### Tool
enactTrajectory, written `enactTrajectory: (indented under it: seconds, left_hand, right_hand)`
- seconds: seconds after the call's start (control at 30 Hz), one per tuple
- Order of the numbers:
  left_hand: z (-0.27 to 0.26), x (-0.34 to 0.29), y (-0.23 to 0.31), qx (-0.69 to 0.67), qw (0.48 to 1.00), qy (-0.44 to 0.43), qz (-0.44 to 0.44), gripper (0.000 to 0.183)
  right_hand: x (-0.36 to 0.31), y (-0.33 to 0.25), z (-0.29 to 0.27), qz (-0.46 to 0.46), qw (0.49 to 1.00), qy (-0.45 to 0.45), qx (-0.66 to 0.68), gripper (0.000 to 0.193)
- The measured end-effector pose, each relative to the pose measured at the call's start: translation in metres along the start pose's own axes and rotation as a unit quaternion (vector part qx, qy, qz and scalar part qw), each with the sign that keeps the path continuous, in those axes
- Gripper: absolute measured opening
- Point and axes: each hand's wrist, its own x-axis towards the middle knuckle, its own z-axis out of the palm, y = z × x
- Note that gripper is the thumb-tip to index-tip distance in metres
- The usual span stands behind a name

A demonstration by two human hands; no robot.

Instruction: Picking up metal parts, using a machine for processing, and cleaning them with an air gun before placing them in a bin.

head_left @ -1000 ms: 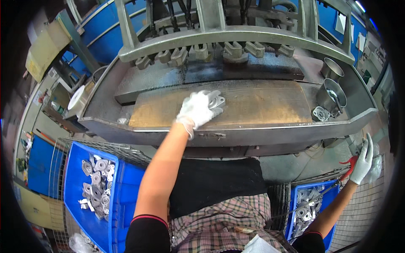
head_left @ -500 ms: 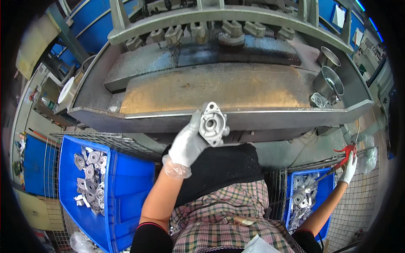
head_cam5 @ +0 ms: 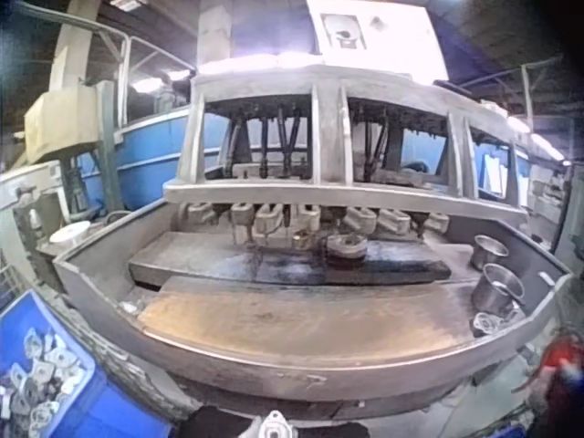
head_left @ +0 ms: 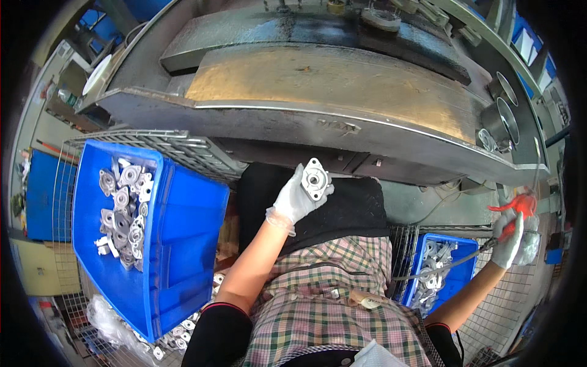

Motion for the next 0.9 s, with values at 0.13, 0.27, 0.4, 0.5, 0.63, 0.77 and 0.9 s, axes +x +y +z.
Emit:
enactTrajectory:
  seconds: [0.13, 0.27, 0.4, 0.5, 0.63, 0.77, 0.9]
  left_hand:
    - [-0.042, 0.014, 0.006, -0.049, 0.999, 0.017, 0.015, 0.058]
    - [-0.076, 0.023, 0.01, -0.057, 0.997, 0.046, 0.037, 0.054]
    - [-0.089, 0.033, 0.008, -0.066, 0.989, 0.121, 0.058, 0.052]
    - [-0.092, 0.037, 0.006, -0.087, 0.982, 0.152, 0.074, 0.051]
    - [-0.093, 0.04, 0.006, -0.086, 0.978, 0.173, 0.076, 0.047]
    - [-0.089, 0.04, 0.006, -0.103, 0.98, 0.148, 0.089, 0.05]
    - [-0.102, 0.047, 0.004, -0.117, 0.978, 0.144, 0.096, 0.051]
  right_hand:
    - [-0.028, 0.002, 0.099, 0.013, 0.931, -0.197, -0.307, 0.029]
    - [-0.068, 0.035, 0.197, 0.087, 0.814, -0.452, -0.355, 0.044]
    - [-0.097, 0.067, 0.264, 0.004, 0.634, -0.525, -0.568, 0.044]
    - [-0.107, 0.078, 0.291, -0.013, 0.593, -0.537, -0.6, 0.043]
    - [-0.11, 0.085, 0.313, -0.021, 0.55, -0.556, -0.623, 0.041]
    - [-0.112, 0.09, 0.324, -0.025, 0.525, -0.566, -0.635, 0.041]
    - [-0.113, 0.093, 0.329, -0.038, 0.519, -0.569, -0.637, 0.041]
